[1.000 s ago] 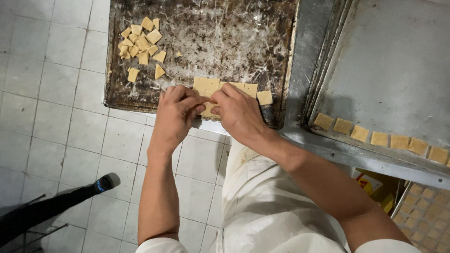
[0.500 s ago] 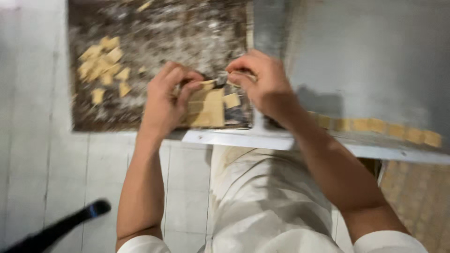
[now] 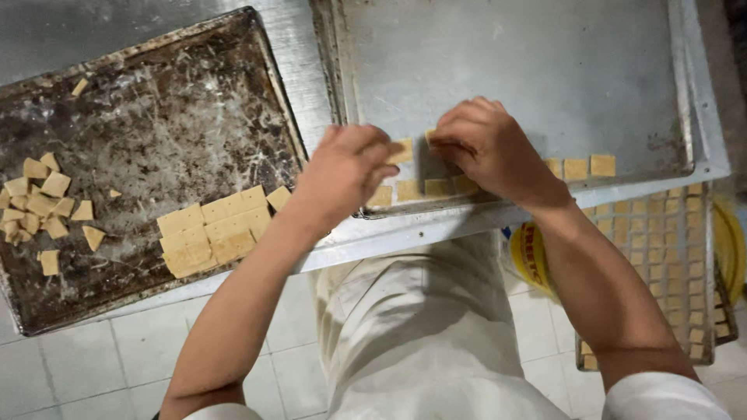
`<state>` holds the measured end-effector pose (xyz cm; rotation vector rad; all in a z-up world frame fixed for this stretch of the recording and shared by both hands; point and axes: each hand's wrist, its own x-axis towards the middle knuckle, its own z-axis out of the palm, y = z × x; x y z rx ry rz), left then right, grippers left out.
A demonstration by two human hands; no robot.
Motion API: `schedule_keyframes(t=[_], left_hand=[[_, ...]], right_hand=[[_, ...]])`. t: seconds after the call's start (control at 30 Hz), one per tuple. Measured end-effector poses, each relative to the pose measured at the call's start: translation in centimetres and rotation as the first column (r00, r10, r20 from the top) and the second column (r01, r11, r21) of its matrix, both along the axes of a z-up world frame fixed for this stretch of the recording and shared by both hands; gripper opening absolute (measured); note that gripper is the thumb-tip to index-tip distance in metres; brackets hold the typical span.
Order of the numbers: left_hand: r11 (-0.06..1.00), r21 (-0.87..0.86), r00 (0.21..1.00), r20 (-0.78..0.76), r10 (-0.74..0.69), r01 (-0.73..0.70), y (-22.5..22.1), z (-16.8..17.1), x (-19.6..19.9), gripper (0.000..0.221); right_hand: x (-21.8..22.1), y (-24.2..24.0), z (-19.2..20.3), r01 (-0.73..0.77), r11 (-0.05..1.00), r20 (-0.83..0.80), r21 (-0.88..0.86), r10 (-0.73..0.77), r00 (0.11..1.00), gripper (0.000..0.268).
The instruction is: The person separates rectangular dough pieces from a larger sheet on a dirty baking tray and arranges them into rows on a clean silver tray by hand.
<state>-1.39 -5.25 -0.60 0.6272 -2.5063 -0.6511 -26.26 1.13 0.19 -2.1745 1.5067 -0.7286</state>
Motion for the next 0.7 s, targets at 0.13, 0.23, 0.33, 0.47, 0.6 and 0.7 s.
schedule_keyframes(t=[0.13,0.23,0.33,0.47,0.6,0.7], left_hand=[[0.988,0.08,0.987,0.098,0.127,-0.135,-0.6,0.9,1.0,0.026],[0.982,0.092,0.966,0.214,0.142,-0.165,-0.6,0.8,1.0,0.026],[0.984,0.074,0.966,0.217,0.14,-0.16,0.0,0.4,1.5,0.024],[0.982,0.062,0.974,0.155,0.164,-0.176,0.2,0.2,1.1,0.027],[0.987,0.047,0.987,0.046,0.154,-0.156,0.1,-0.4,-2.4,0.029],[0.986,-0.009,0.984,0.058,0.166,-0.166,0.1,-1.3,-5.5,0.036]], right_hand=[[1.8,-0.7,-0.8,0.007,0.997,0.015,-0.073,-0.006,1.0,0.02],[2.7,-0.8,-1.5,-0.004,1.0,-0.05,-0.005,0.004,0.999,0.016],[2.6,-0.5,-2.2,-0.016,1.0,-0.062,-0.012,0.015,0.998,0.022],[0.2,0.0,-1.3,0.071,0.996,0.047,0.044,-0.074,0.996,0.028],[-2.7,1.2,0.3,0.237,0.952,0.024,0.194,-0.246,0.969,0.026],[-3.5,1.9,-0.1,0.253,0.946,0.025,0.2,-0.263,0.964,0.026]])
